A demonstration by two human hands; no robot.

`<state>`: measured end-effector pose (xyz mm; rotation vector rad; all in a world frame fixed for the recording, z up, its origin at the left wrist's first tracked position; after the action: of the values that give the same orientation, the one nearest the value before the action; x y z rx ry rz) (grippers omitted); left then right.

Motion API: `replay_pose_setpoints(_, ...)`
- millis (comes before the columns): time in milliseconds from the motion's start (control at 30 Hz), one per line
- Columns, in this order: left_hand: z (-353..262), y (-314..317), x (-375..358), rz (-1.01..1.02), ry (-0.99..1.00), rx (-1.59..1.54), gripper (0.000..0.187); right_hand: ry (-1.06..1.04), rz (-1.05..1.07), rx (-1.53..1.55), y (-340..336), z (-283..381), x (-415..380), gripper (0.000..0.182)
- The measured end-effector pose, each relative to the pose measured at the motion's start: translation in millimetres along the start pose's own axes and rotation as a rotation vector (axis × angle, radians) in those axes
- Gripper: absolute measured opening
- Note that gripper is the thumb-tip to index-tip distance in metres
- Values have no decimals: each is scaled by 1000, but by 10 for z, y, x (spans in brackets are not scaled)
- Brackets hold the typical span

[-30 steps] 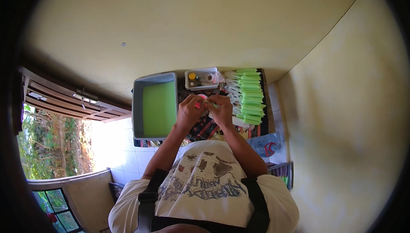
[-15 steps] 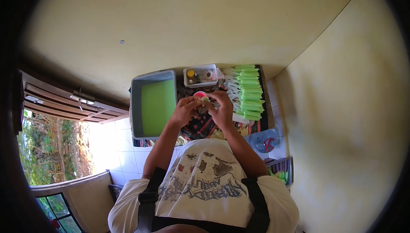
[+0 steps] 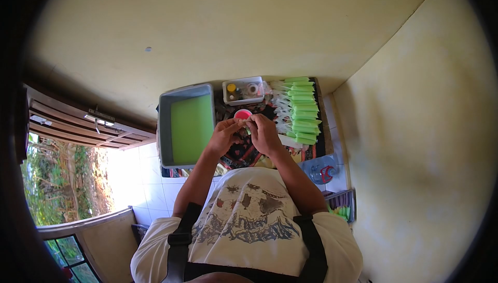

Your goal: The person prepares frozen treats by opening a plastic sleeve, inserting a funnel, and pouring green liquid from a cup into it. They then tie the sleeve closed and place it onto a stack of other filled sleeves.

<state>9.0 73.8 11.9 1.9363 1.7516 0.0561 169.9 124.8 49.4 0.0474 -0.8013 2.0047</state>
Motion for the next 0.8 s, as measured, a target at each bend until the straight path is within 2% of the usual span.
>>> replay_pose_setpoints(67, -21, -53, -22, -79, 22, 185, 19, 55, 52, 16, 56, -89, -52, 16)
replay_pose_setpoints(167, -41, -127, -30, -232, 96, 490, 14, 257, 207, 186, 111, -223, -141, 20)
replay_pose_setpoints(267, -147, 13, -125, -348, 384, 812, 11, 460, 236, 779, 300, -433, -241, 18)
replay_pose_setpoints(367, -173, 31, -127, -310, 490, 787, 16, 463, 210, 902, 276, -333, -178, 16)
replay_pose_setpoints(467, -203, 93, -169, -294, 536, 754, 19, 445, 206, 929, 245, -275, -147, 14)
replay_pose_setpoints(567, -333, 243, -318, -219, 623, 851, 18, 336, 167, 865, 290, -426, -171, 10)
replay_pose_setpoints(667, -316, 235, -297, -246, 733, 965, 19, 349, 168, 739, 268, -452, -167, 8)
replay_pose_setpoints(800, -319, 218, -245, -222, 837, 1092, 25, 385, 114, 879, 221, -353, -163, 10)
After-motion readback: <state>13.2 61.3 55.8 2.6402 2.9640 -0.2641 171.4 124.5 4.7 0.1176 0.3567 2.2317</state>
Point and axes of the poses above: each hand's wrist, its own x-axis towards the middle knuckle, its own y-axis out of the palm, z = x × y, the point moved 5 cm from there along x, towards the middle knuckle, and after that the axes turned 9 degrees about z, right-handed, at the moved point
